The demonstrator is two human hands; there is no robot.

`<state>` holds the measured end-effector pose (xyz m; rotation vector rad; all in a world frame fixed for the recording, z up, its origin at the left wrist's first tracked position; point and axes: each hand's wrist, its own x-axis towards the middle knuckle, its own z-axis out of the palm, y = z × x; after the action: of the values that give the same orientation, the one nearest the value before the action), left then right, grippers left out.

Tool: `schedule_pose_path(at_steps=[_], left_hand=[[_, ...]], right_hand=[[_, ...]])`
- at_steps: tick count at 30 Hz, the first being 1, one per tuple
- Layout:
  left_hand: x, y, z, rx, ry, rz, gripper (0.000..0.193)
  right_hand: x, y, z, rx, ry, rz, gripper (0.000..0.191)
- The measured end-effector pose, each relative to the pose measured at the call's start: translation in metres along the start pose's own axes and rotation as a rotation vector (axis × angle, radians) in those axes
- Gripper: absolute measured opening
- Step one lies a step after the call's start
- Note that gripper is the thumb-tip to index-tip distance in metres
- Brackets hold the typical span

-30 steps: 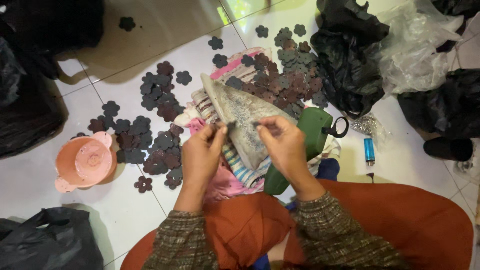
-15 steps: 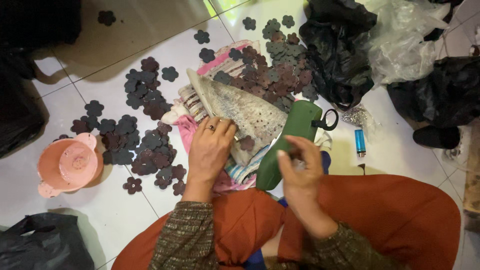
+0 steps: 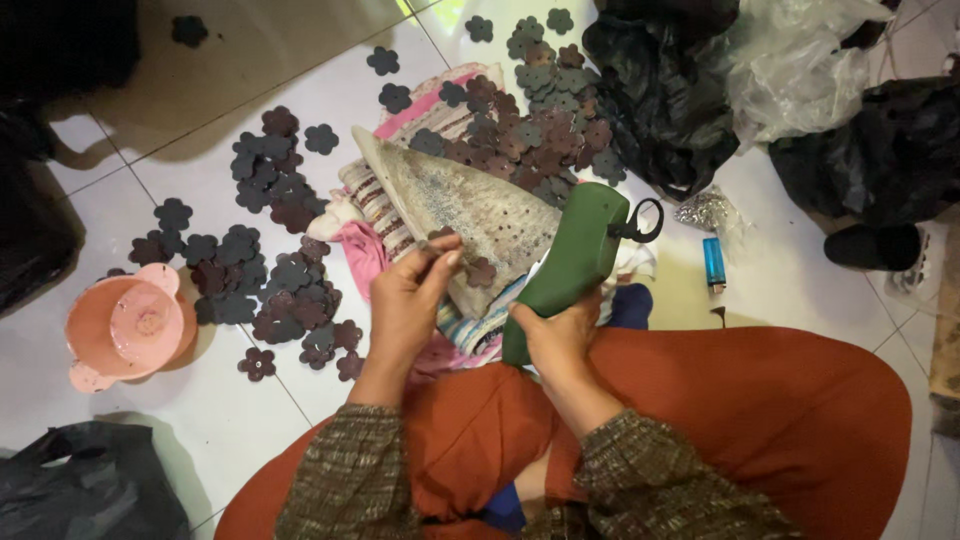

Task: The person sits on the floor and repeatedly picks up small dark flower-shaped pieces, places them on a cloth-covered board, and presses them with a green handheld tool. The person also uses a metal rod to adjust the pieces and occasionally dips the rod into a pink bowl.

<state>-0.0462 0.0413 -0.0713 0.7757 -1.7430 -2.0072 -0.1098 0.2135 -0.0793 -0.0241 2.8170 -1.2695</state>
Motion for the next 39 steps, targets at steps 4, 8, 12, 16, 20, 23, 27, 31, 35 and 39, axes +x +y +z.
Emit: schedule_pose_path(at_steps=[4,8,12,16,20,23,27,31,35,39], left_hand=[[0.002,-0.016,0.004,0.093,-0.031,-0.030,0.022],[0.001,-0.015,0.004,0.123,-0.027,-0.013,0.023],[-0.001,-0.009,0.005,0.143,-0.003,-0.056,0.023],[-0.001,-0.007,0.006,0.209,0.016,0.034,0.022],[-0.002,-0.007,0.005,0.220,0.011,0.003,0.021],[-0.002,-0.007,0.006,0.236,0.018,0.006,0.021],[-0.003,-0.004,0.008,0.257,0.021,0.074,0.020],[-0.006,0.001,0.011,0.494,0.015,0.248,0.018],[-0.010,0.006,0.019,0.667,-0.003,0.442,0.014],[-0.011,0.011,0.024,0.743,0.014,0.455,0.014]], right_hand=[[-0.001,-0.006,0.002,-0.010,0.035,0.048,0.109],[-0.002,-0.011,0.000,-0.025,0.017,0.049,0.118],[-0.003,-0.016,-0.002,-0.070,-0.010,0.095,0.123],[-0.003,-0.019,-0.003,-0.094,-0.014,0.111,0.125],[-0.004,-0.021,-0.003,-0.074,-0.009,0.112,0.125],[-0.004,-0.021,-0.002,-0.080,0.000,0.105,0.125],[-0.002,-0.024,-0.002,-0.114,0.025,0.048,0.125],[0.001,-0.027,-0.005,-0.078,0.011,0.202,0.115],[0.004,-0.028,-0.007,-0.048,0.004,0.252,0.111],[0.006,-0.022,-0.005,-0.091,0.010,0.172,0.113]])
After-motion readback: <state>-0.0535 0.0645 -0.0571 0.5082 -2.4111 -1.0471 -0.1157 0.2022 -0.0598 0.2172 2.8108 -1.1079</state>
